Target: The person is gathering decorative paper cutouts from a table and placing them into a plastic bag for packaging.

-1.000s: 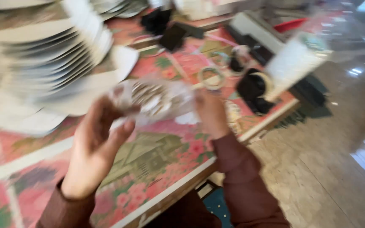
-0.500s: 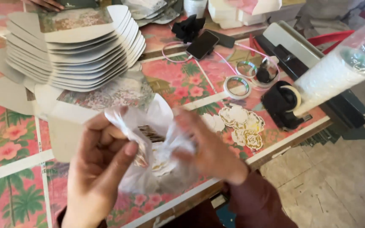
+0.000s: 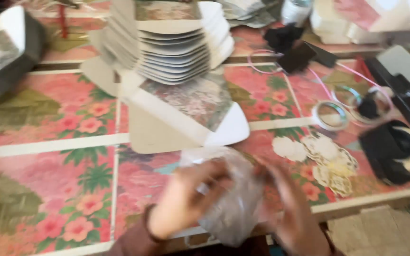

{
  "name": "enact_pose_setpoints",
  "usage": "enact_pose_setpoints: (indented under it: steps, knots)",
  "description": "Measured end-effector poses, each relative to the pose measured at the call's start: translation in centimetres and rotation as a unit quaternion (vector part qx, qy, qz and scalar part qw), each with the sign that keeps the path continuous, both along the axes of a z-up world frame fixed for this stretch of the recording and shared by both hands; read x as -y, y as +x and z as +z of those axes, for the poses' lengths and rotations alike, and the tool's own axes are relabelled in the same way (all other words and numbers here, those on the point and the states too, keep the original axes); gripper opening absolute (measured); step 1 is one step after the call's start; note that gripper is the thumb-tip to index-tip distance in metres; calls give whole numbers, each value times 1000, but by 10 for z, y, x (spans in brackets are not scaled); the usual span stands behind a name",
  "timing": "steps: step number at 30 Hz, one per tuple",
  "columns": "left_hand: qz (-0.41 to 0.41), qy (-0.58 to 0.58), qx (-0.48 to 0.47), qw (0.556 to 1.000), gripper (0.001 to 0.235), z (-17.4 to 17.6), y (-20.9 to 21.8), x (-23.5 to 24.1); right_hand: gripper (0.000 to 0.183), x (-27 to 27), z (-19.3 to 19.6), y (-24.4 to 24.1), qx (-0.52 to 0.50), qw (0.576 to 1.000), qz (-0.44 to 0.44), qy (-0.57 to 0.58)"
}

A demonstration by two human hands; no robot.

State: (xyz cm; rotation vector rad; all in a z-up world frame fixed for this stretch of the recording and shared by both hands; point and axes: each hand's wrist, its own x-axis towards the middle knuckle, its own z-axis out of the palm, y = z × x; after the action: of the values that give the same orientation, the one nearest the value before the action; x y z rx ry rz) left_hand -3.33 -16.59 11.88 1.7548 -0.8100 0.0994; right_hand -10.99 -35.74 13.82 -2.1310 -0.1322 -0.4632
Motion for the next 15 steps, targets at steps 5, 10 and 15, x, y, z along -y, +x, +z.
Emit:
enact_pose_setpoints:
  steps: [5, 10, 15]
  knots:
    - [-199, -67, 192, 959, 23, 13, -30, 13, 62, -74, -217, -8, 21, 991, 124, -53]
    - [-63, -33, 194, 978, 12, -8, 2, -19, 34, 3, -195, 4, -14, 988, -140, 61]
    - [131, 272, 329, 895, 59, -100, 56, -27, 22, 29, -102, -34, -174, 872, -390, 239]
